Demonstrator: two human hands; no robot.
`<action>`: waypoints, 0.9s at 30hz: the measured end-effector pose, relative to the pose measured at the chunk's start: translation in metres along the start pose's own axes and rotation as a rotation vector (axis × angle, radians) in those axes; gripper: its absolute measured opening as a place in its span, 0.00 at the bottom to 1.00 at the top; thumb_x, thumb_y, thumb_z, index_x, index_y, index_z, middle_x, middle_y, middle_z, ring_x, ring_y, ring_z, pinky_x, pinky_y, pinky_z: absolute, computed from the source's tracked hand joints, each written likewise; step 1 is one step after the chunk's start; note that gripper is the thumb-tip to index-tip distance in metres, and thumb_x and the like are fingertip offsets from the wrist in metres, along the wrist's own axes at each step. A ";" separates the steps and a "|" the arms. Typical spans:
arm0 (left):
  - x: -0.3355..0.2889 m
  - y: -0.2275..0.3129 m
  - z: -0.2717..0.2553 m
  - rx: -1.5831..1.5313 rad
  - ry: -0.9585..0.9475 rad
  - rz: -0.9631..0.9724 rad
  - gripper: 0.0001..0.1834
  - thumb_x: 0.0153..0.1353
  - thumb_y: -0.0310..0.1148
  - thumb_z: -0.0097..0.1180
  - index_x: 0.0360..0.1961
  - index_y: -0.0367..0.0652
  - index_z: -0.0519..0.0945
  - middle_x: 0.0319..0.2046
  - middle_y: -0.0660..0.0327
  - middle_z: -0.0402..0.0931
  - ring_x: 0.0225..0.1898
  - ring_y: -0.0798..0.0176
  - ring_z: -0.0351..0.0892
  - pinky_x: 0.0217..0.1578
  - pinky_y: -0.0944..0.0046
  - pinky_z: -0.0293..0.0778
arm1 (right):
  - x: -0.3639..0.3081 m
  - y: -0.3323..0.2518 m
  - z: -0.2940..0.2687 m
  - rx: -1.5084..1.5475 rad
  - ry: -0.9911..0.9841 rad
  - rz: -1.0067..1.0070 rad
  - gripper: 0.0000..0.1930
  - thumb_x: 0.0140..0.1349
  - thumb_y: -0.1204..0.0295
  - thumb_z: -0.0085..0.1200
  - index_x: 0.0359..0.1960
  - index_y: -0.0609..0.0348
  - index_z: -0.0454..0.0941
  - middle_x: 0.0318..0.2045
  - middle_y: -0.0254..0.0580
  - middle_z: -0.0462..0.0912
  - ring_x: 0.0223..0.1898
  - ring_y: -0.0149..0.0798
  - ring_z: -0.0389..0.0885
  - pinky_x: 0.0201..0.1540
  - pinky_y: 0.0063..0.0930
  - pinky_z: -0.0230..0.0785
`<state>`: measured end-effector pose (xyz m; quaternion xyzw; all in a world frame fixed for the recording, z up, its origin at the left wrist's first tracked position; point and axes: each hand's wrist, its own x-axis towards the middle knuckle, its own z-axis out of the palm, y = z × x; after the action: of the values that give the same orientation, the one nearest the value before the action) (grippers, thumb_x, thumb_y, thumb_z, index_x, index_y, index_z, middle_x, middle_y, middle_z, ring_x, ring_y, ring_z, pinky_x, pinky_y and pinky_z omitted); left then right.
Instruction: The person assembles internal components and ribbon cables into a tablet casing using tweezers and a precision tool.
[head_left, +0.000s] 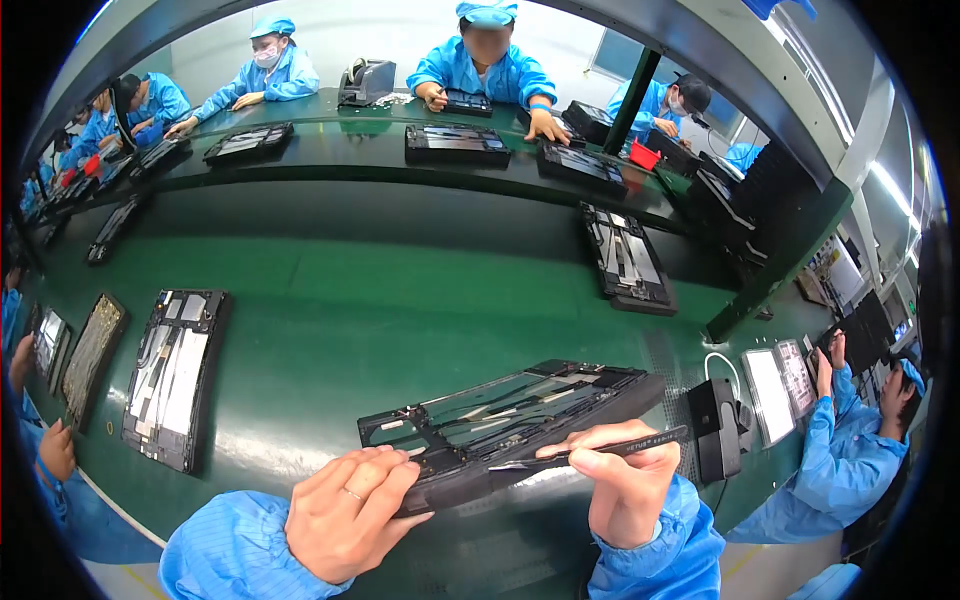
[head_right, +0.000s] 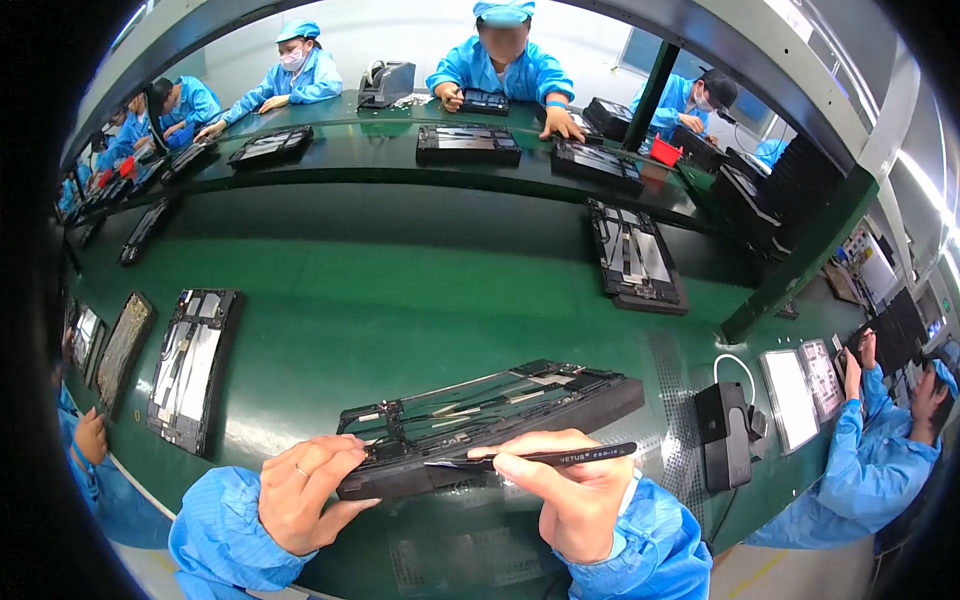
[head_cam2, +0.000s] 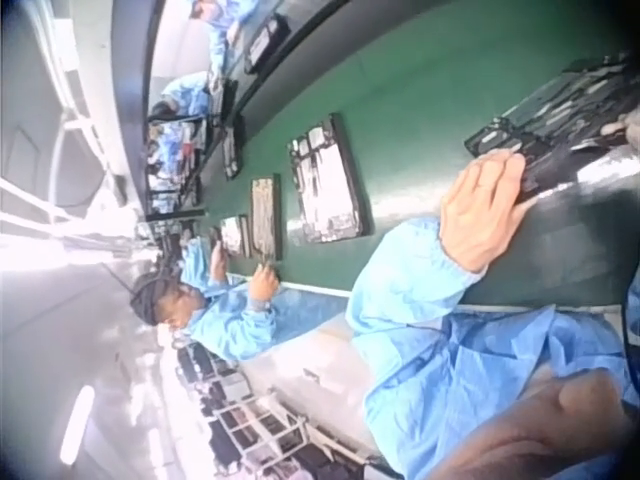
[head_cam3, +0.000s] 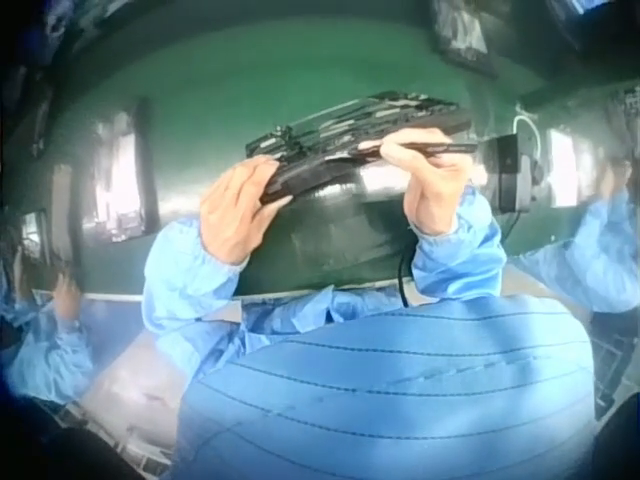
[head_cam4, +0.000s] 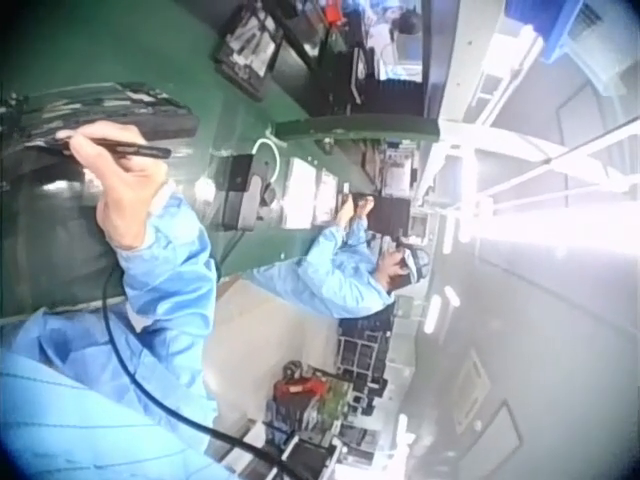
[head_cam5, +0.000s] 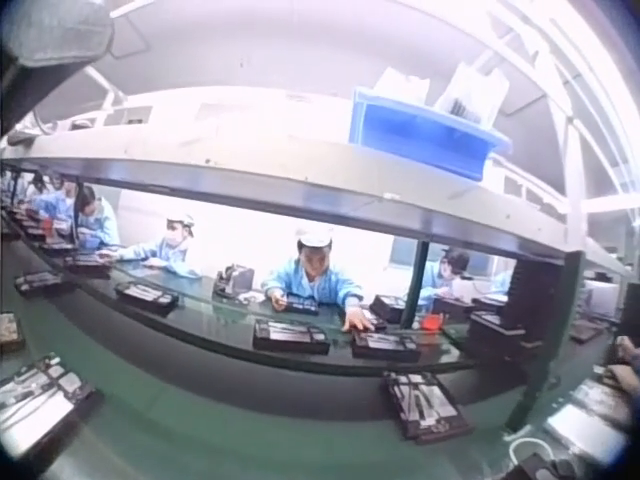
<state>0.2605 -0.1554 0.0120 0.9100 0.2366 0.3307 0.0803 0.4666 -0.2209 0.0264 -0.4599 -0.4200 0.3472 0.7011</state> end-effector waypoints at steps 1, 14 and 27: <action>0.001 0.001 -0.001 0.004 0.000 -0.004 0.26 0.30 0.30 0.64 0.35 0.34 0.71 0.32 0.54 0.72 0.32 0.56 0.74 0.32 0.63 0.74 | 0.001 0.000 0.000 -0.046 -0.004 -0.045 0.03 0.43 0.83 0.53 0.22 0.70 0.76 0.24 0.49 0.78 0.24 0.35 0.76 0.28 0.21 0.67; 0.002 -0.001 0.000 -0.007 0.007 -0.027 0.24 0.30 0.29 0.64 0.33 0.34 0.72 0.30 0.54 0.72 0.32 0.55 0.75 0.32 0.63 0.74 | 0.004 0.002 0.001 -0.215 -0.131 -0.119 0.06 0.47 0.84 0.51 0.28 0.64 0.76 0.28 0.46 0.78 0.27 0.38 0.77 0.32 0.25 0.69; -0.001 -0.002 -0.003 0.012 -0.012 -0.028 0.24 0.31 0.31 0.63 0.34 0.34 0.72 0.32 0.55 0.72 0.33 0.57 0.74 0.33 0.64 0.74 | 0.003 0.004 0.001 -0.275 -0.172 -0.167 0.09 0.47 0.85 0.50 0.31 0.63 0.76 0.30 0.47 0.78 0.29 0.38 0.77 0.32 0.24 0.69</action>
<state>0.2571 -0.1540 0.0137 0.9091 0.2508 0.3226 0.0811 0.4666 -0.2164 0.0238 -0.4836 -0.5586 0.2649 0.6196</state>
